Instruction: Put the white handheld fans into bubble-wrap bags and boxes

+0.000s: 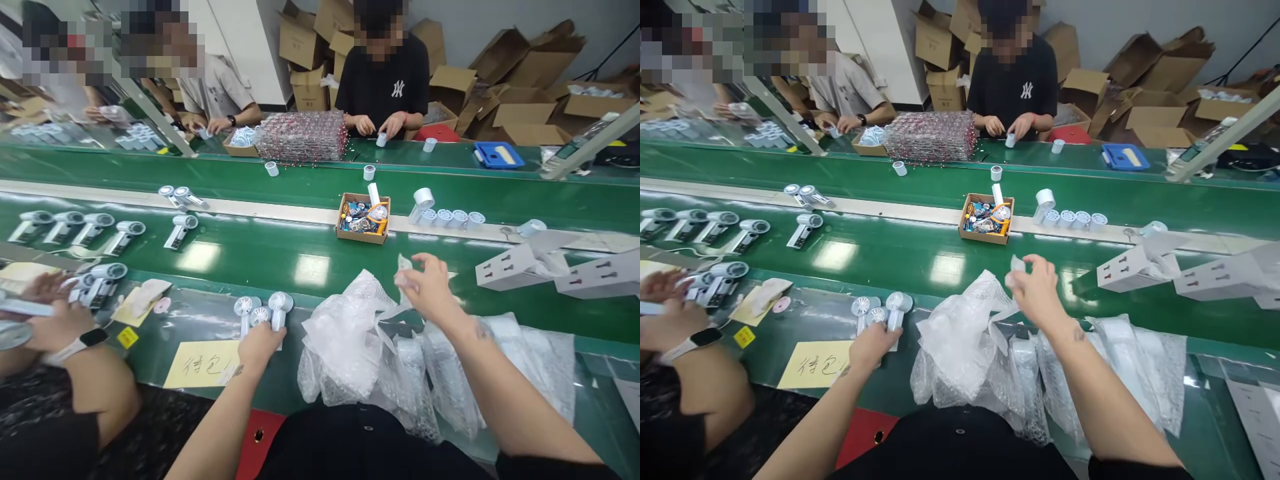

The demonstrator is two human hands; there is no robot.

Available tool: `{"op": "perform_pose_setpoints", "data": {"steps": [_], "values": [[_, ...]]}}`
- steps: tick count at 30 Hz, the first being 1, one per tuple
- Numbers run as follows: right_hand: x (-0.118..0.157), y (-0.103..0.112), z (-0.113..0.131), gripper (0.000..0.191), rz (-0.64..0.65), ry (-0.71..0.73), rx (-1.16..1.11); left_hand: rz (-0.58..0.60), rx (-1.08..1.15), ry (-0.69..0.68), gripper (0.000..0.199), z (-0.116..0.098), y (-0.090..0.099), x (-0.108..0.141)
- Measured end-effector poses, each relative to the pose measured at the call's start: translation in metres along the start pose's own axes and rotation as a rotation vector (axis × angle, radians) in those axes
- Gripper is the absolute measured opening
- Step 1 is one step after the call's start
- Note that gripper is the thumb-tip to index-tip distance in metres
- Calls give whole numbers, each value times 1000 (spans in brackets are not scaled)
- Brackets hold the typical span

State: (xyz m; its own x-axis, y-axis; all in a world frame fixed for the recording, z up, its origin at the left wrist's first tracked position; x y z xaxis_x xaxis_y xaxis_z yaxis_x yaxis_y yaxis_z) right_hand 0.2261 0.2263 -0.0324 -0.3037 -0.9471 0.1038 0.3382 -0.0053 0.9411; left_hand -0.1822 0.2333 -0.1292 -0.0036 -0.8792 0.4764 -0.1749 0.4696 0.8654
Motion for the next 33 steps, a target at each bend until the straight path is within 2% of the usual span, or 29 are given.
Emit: {"op": "perform_pose_setpoints", "data": {"steps": [1, 2, 5, 7, 8, 9, 12, 14, 16, 17, 18, 20, 21, 23, 25, 26, 28, 30, 33], "values": [[21, 1, 13, 28, 0, 115, -50, -25, 71, 3, 36, 0, 6, 2], [43, -6, 23, 31, 61, 208, -88, -58, 194, 0, 37, -2, 14, 3], [105, -60, 31, 43, 465, 306, -113, -110, 799, -32, 35, -26, 28, 14], [136, -88, 25, 52, 681, 263, -190, -55, 1178, -116, 37, -65, 28, 27], [143, -91, 21, 55, 704, 209, -290, -5, 1301, -179, 39, -89, 25, 37], [145, -87, 17, 56, 664, 135, -437, 46, 1378, -252, 42, -115, 21, 49], [144, -59, 2, 51, 430, -135, -1049, 158, 1371, -500, 44, -183, 1, 90], [148, -54, -1, 57, 438, -301, -1420, 256, 1190, -718, 41, -220, -13, 117], [155, -54, -5, 55, 464, -482, -1645, 337, 936, -951, 37, -242, -21, 135], [159, -54, -13, 51, 426, -572, -1704, 302, 806, -1045, 35, -246, -19, 136], [164, -51, -24, 47, 369, -641, -1742, 217, 670, -1123, 32, -247, -12, 133], [174, -45, -46, 43, 292, -704, -1795, 6, 359, -1232, 25, -245, 4, 118], [179, -42, -55, 42, 290, -709, -1809, -24, 184, -1273, 29, -245, 4, 110], [190, -37, -69, 41, 336, -707, -1824, 106, -128, -1328, 33, -245, -13, 96], [201, -33, -78, 43, 385, -712, -1835, 246, -295, -1329, 24, -242, -32, 88], [207, -32, -81, 46, 410, -706, -1843, 251, -291, -1321, 22, -242, -34, 88], [216, -30, -82, 49, 457, -670, -1855, 164, -90, -1273, 22, -244, -25, 90], [225, -31, -81, 49, 503, -623, -1870, 99, 296, -1149, 22, -240, -6, 92], [235, -36, -74, 40, 590, -575, -1947, 190, 853, -922, 29, -231, 8, 97]]}}
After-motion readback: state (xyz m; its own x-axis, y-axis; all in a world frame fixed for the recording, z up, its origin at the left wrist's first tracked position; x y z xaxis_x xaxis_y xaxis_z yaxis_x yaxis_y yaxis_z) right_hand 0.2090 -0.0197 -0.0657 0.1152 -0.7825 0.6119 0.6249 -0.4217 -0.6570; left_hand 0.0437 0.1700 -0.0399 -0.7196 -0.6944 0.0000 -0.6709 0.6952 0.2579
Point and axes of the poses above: each hand's wrist, its own x-axis away from the middle knuckle, its own y-axis out of the back of the hand, z = x × y, the point moved 8 cm from there along -x, towards the middle knuckle, and after that the axes turned 14 degrees about -y, right-handed, at the moved point
